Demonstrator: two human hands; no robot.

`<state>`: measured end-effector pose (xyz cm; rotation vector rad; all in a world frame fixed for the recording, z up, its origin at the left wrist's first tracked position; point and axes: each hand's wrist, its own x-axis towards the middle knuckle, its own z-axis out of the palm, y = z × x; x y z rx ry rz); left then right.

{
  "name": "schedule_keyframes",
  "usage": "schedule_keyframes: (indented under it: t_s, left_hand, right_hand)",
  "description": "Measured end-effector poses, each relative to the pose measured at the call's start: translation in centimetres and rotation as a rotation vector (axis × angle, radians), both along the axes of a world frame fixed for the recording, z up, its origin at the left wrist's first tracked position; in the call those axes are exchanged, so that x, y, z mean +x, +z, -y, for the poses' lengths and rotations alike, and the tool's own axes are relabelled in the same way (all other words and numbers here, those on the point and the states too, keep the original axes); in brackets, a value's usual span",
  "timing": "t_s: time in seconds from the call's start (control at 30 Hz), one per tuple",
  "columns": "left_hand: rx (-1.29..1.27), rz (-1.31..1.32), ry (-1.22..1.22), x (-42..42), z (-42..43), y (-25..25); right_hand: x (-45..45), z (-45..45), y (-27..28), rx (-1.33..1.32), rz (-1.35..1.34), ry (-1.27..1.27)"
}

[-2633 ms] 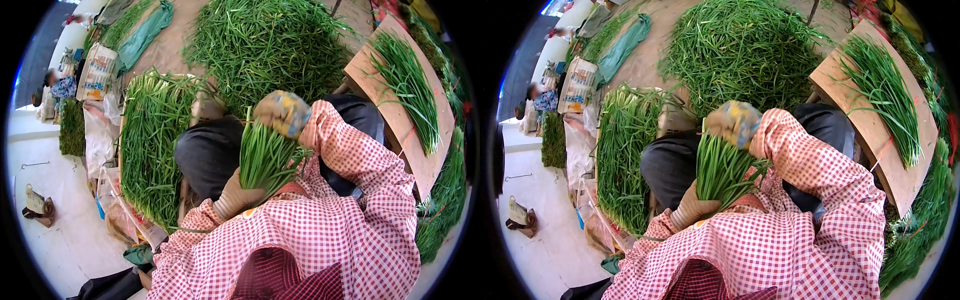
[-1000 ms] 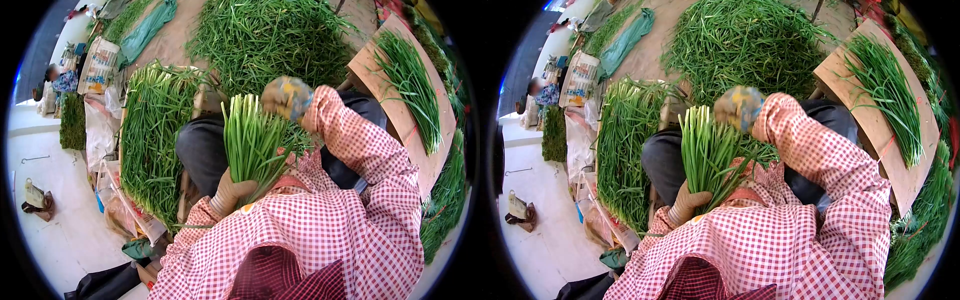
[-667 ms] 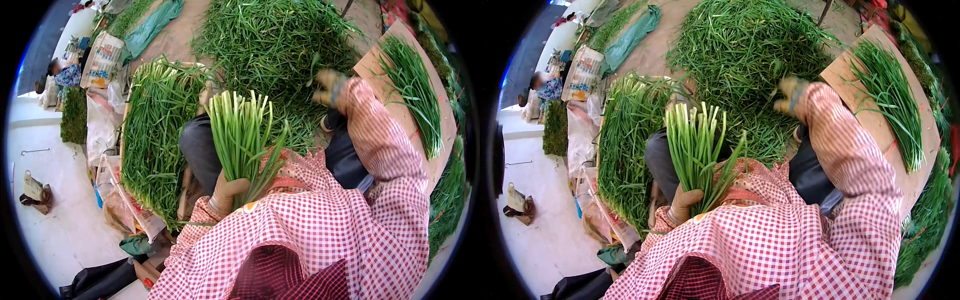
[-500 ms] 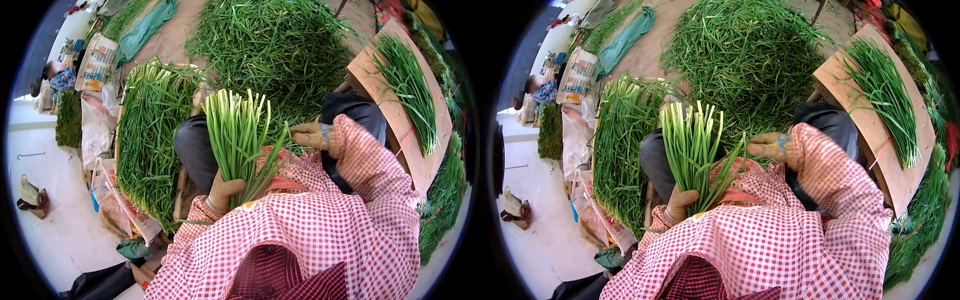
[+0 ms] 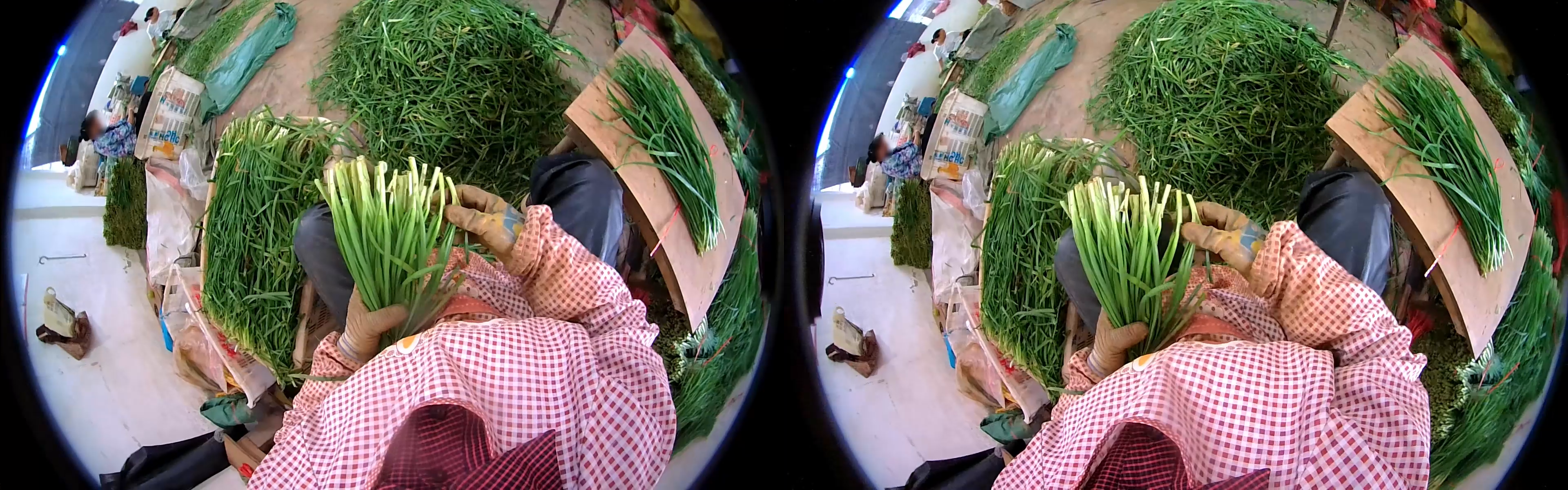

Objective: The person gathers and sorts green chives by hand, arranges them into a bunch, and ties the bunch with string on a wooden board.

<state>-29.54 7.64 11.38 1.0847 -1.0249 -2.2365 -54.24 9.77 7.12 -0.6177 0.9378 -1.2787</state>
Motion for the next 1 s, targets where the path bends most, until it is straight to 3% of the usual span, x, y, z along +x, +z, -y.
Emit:
schedule_keyframes:
  t_s: [0.07, 0.13, 0.17, 0.2, 0.27, 0.3, 0.33, 0.4, 0.43, 0.47, 0.5, 0.57, 0.6, 0.67, 0.73, 0.8, 0.83, 0.9, 0.93, 1.0]
  left_hand:
    - [0.011, 0.023, -0.023, 0.3, 0.1, -0.1]
    - [0.023, 0.04, -0.043, 0.1, 0.1, -0.1]
    - [0.065, 0.037, -0.044, -0.1, 0.1, 0.2]
    - [0.105, 0.035, -0.044, -0.2, 0.1, 0.4]
    - [0.115, 0.019, -0.039, -0.3, -0.1, 0.3]
    - [0.123, 0.002, -0.027, -0.4, -0.1, 0.2]
    - [0.124, 0.006, -0.028, -0.5, -0.2, 0.2]
    - [0.178, -0.027, -0.005, -0.7, -0.2, 0.3]
    - [0.182, -0.023, 0.0, -0.8, -0.2, 0.4]
    - [0.195, -0.032, 0.004, -0.8, -0.2, 0.4]
    - [0.207, -0.043, 0.007, -0.8, -0.2, 0.4]
    - [0.187, -0.031, 0.019, -0.9, -0.1, 0.6]
    - [0.164, -0.022, 0.025, -0.9, 0.0, 0.6]
    - [0.16, -0.027, 0.029, -0.5, 0.2, 0.2]
    - [0.168, -0.035, 0.037, -0.2, 0.2, -0.1]
    - [0.177, -0.031, 0.01, -0.1, 0.5, -0.2]
    - [0.177, -0.057, 0.018, -0.2, 0.5, -0.4]
    - [0.178, -0.045, 0.019, -0.4, 0.6, 0.0]
    - [0.173, -0.025, 0.027, -0.4, 0.6, 0.1]
    - [0.091, -0.046, 0.032, 0.2, 0.6, -1.1]
  right_hand:
    - [-1.1, -0.5, 0.0, 0.145, 0.038, -0.031]
    - [-3.5, 0.0, -0.4, -0.05, -0.043, 0.311]
    - [-4.0, -0.2, 0.6, 0.099, -0.248, 0.342]
    - [-5.2, 0.3, 0.4, 0.091, -0.05, 0.445]
    - [-6.6, 1.5, 1.5, 0.15, -0.232, 0.623]
    - [-7.3, 2.3, 1.3, 0.177, -0.156, 0.711]
    - [-7.6, 3.2, 1.2, 0.149, -0.413, 0.761]
    - [-8.0, 4.0, 1.9, 0.084, -0.596, 0.713]
    - [-8.0, 4.9, 2.4, -0.027, -0.944, 0.65]
    - [-9.1, 6.6, 0.0, -0.309, -1.279, 0.577]
    - [-10.1, 8.7, -3.7, -0.029, -1.303, 0.468]
    - [-11.4, 10.3, 3.1, 0.434, -1.647, 0.535]
    - [-13.3, 9.7, 0.9, 0.196, -2.056, 0.458]
    - [-12.1, 8.0, 1.0, 0.328, -2.146, 0.464]
    - [-10.8, 6.0, 3.0, 0.284, -1.642, 0.757]
    - [-10.1, 4.6, -3.9, 0.425, -0.937, 0.854]
    - [-9.3, 3.3, -6.8, 0.364, -0.394, 0.786]
    - [-5.9, 1.2, -6.1, 0.26, 0.157, 0.425]
    - [-3.7, 1.3, -3.8, 0.226, 0.168, 0.178]
    - [-2.2, 1.8, -4.3, 0.146, 0.091, 0.109]
